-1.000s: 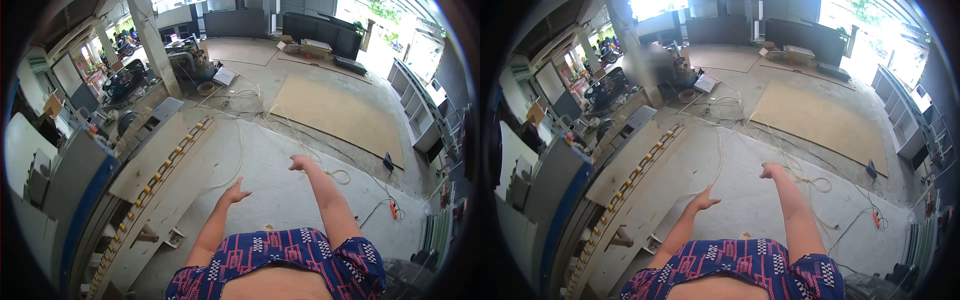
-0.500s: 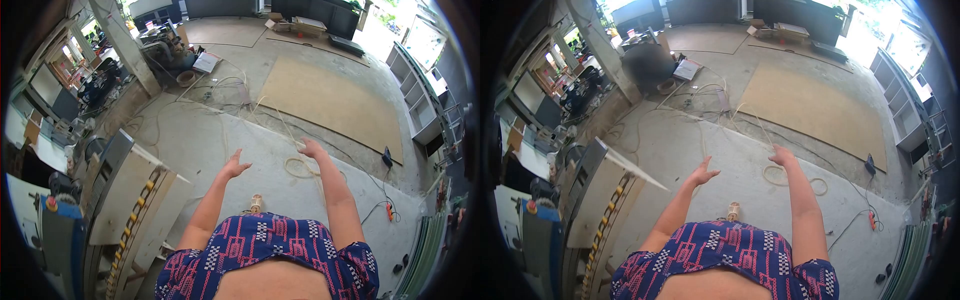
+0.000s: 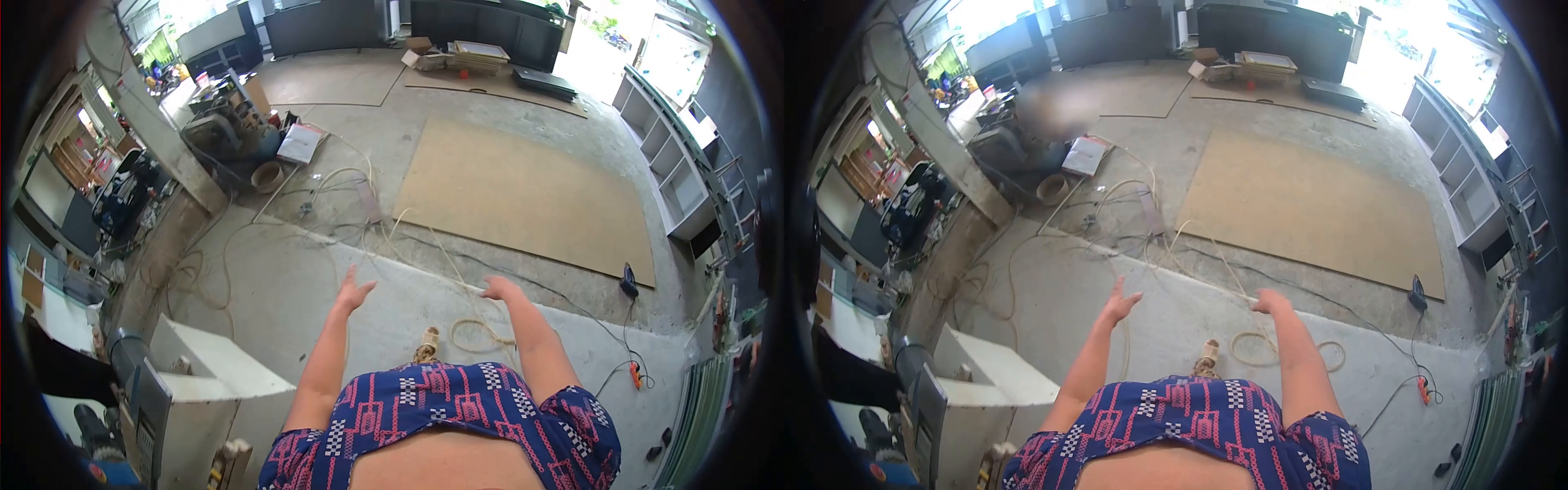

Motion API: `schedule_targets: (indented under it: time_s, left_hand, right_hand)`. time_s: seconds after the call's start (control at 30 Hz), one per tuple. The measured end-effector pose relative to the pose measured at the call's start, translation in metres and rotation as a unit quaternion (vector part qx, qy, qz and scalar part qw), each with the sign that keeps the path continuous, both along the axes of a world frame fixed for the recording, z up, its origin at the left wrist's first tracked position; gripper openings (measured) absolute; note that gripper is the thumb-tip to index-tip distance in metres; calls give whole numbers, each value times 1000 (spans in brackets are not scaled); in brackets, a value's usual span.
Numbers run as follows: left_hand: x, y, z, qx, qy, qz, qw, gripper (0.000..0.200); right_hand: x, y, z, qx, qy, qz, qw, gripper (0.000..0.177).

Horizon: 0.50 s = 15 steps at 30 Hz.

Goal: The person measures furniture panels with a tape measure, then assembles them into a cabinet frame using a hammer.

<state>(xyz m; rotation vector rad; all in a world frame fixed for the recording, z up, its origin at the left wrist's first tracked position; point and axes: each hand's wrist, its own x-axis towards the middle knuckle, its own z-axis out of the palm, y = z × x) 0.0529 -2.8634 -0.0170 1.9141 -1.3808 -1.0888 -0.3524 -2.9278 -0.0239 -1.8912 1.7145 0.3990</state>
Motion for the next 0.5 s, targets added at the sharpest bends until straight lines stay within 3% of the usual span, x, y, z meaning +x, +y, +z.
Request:
schedule_targets:
  time_s: [0.1, 0.17, 0.2, 0.23, 0.3, 0.33, 0.4, 0.47, 0.5]
  left_hand:
    - [29, -53, -67, 46, 87, 119, 988, 87]
    - [38, -56, -72, 149, 102, 207, 961, 88]
    - [55, -54, -109, 152, 56, 207, 965, 89]
    - [51, -43, -88, 210, 74, 249, 942, 90]
    - [77, -25, -146, 211, 41, 273, 938, 90]
    - [61, -18, -111, 208, 47, 288, 934, 90]
    - [108, 19, -215, 218, 208, 341, 890, 88]
    - [114, 20, -196, 461, 197, 237, 832, 87]
    - [112, 9, -201, 523, 189, 215, 803, 87]
  right_hand:
    - [20, -91, -20, 2, -15, 36, 999, 60]
    - [43, -116, -8, -9, -28, 38, 999, 56]
    - [50, -134, -11, -14, -32, 47, 998, 54]
    - [55, -150, -11, -19, -31, 58, 998, 52]
    - [56, -189, -23, -24, -51, 73, 996, 49]
    - [53, -211, -29, -25, -73, 75, 994, 48]
    - [40, -248, -29, -24, -88, 71, 993, 51]
    - [26, -285, -20, -17, -78, 68, 994, 59]
    - [18, -306, -22, -15, -45, 46, 998, 53]
